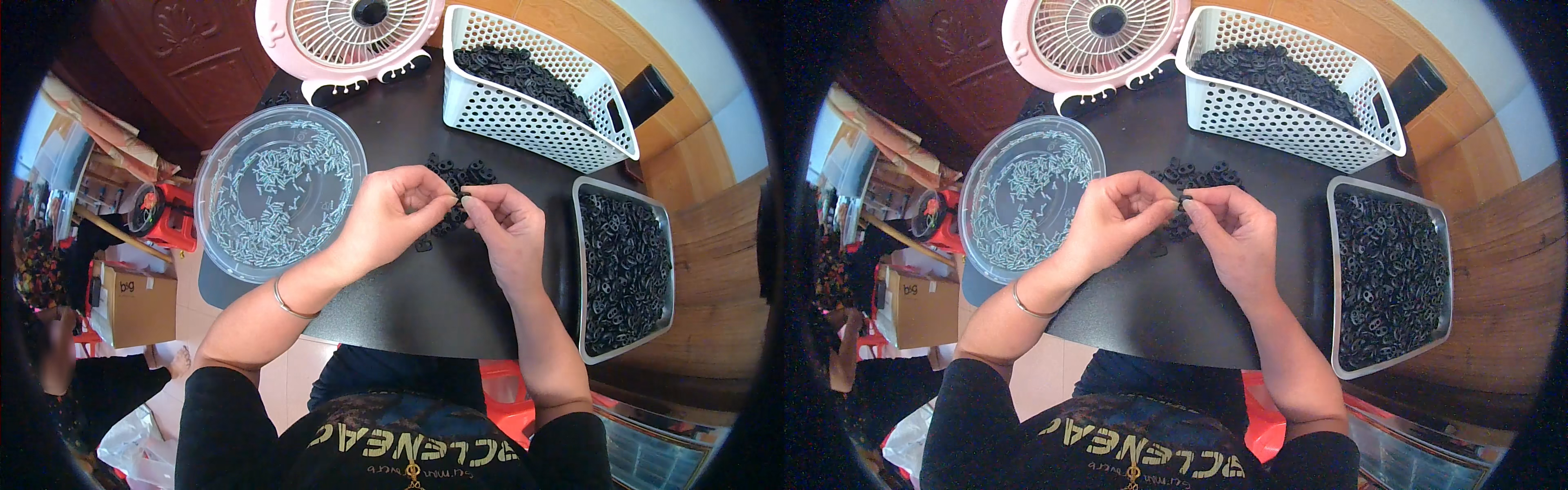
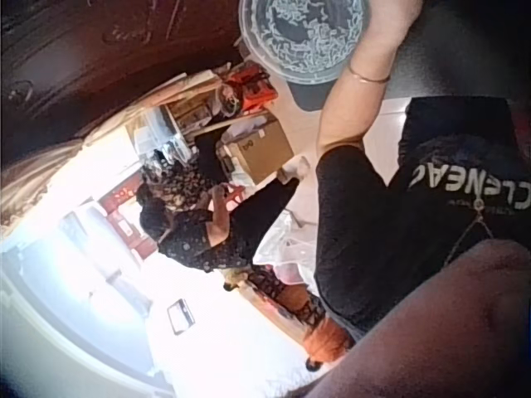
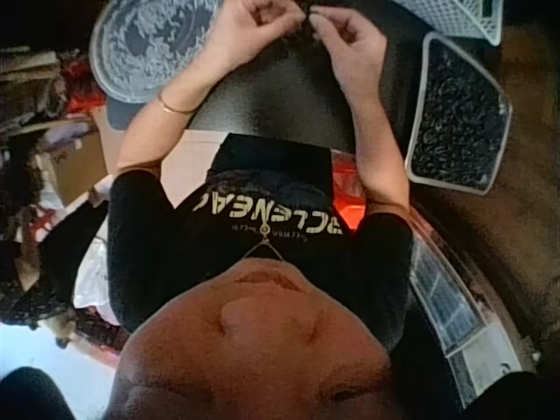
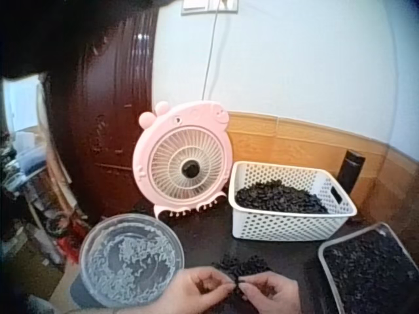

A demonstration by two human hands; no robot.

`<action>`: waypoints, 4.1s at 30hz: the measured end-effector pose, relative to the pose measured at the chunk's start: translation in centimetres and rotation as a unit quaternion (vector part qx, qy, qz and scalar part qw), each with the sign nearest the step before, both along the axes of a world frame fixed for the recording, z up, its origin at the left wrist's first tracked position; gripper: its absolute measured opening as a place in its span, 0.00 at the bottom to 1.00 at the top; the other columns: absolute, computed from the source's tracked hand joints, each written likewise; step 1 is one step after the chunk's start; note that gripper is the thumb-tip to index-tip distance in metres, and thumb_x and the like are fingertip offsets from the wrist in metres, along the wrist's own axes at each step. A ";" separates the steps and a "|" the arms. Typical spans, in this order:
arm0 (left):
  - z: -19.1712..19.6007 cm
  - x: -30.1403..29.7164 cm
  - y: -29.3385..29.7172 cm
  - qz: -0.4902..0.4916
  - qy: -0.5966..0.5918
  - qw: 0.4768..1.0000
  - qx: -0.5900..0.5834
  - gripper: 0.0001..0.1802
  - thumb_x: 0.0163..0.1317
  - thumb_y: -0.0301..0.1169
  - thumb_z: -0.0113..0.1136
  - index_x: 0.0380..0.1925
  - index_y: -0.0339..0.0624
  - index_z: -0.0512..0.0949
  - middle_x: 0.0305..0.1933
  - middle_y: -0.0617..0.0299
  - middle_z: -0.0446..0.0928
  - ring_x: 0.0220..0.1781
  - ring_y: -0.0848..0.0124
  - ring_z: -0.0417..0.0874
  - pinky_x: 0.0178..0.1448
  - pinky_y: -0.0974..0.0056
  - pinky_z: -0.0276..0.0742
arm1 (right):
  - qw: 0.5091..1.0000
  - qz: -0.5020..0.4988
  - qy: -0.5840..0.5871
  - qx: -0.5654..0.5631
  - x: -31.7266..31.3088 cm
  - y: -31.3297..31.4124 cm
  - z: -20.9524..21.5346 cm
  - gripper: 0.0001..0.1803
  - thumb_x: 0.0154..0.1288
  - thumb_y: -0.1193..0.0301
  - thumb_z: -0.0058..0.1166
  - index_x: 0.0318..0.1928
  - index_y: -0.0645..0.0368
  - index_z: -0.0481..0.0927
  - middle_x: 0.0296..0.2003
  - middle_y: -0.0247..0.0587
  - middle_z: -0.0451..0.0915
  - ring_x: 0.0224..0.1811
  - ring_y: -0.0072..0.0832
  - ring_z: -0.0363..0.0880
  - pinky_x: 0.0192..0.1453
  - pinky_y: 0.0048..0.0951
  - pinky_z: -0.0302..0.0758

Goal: The person repeatedly picks small black plastic components from a table and a white basket, then inserts small silver screws from a clear bowl into the components by hand. Assembled units are placed back onto the table or into the basket. The process continues throughout the clip with no visible final destination for the assembled parts.

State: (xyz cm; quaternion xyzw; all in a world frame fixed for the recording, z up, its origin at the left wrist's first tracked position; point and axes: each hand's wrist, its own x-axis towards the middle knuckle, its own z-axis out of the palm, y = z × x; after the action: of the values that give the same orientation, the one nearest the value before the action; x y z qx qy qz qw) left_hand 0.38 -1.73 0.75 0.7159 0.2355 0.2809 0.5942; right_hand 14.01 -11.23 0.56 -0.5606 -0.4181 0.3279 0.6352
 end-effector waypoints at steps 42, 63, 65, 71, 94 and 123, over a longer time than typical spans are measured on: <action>-1.1 0.0 0.1 -0.007 0.130 0.905 0.406 0.16 0.46 0.28 0.59 0.37 0.38 0.73 0.41 0.53 0.71 0.47 0.55 0.71 0.48 0.57 0.69 | 0.997 -0.034 0.057 0.034 0.6 0.2 -0.4 0.06 0.61 0.78 0.46 0.39 0.63 0.73 0.34 0.36 0.76 0.34 0.20 0.76 0.37 0.17 0.70; -1.8 -0.8 0.6 0.051 0.220 0.850 0.477 0.07 0.41 0.22 0.54 0.24 0.35 0.74 0.35 0.54 0.70 0.42 0.60 0.72 0.38 0.62 0.77 | 0.998 -0.040 0.038 0.036 0.4 0.2 -0.9 0.06 0.61 0.78 0.47 0.39 0.63 0.74 0.33 0.34 0.76 0.33 0.17 0.74 0.36 0.15 0.69; -1.7 -0.9 0.6 0.041 0.234 0.854 0.463 0.06 0.41 0.22 0.54 0.24 0.35 0.73 0.35 0.53 0.70 0.42 0.58 0.72 0.39 0.61 0.76 | 0.998 -0.039 0.043 0.037 0.3 0.2 -0.9 0.06 0.61 0.79 0.47 0.39 0.63 0.74 0.33 0.34 0.76 0.33 0.18 0.75 0.36 0.15 0.69; -1.5 -0.7 0.7 0.037 0.182 0.877 0.444 0.05 0.42 0.21 0.53 0.23 0.35 0.73 0.32 0.50 0.71 0.39 0.52 0.74 0.39 0.56 0.73 | 0.998 -0.052 0.037 0.031 0.7 0.0 -0.8 0.08 0.61 0.79 0.47 0.41 0.64 0.74 0.35 0.36 0.76 0.33 0.19 0.75 0.38 0.16 0.70; -1.4 1.3 0.4 -0.036 0.104 0.887 0.449 0.14 0.47 0.22 0.54 0.37 0.38 0.77 0.39 0.55 0.73 0.43 0.57 0.74 0.47 0.59 0.71 | 0.992 -0.069 0.071 0.071 1.3 0.5 -0.4 0.06 0.60 0.76 0.50 0.38 0.64 0.74 0.32 0.34 0.76 0.32 0.17 0.75 0.36 0.16 0.69; 0.1 0.5 0.7 -0.063 -0.098 0.972 -0.205 0.10 0.55 0.20 0.55 0.38 0.33 0.74 0.35 0.61 0.77 0.35 0.77 0.78 0.43 0.74 0.75 | 0.996 0.059 0.063 0.012 0.7 0.1 -0.1 0.08 0.59 0.77 0.50 0.41 0.65 0.73 0.34 0.35 0.77 0.35 0.18 0.75 0.40 0.19 0.72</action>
State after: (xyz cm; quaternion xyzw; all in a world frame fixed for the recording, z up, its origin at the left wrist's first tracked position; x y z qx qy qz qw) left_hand 0.88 -1.02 0.85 0.5614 0.1828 0.2576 0.7649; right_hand 14.75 -11.17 0.48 -0.5056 -0.4134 0.3940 0.6467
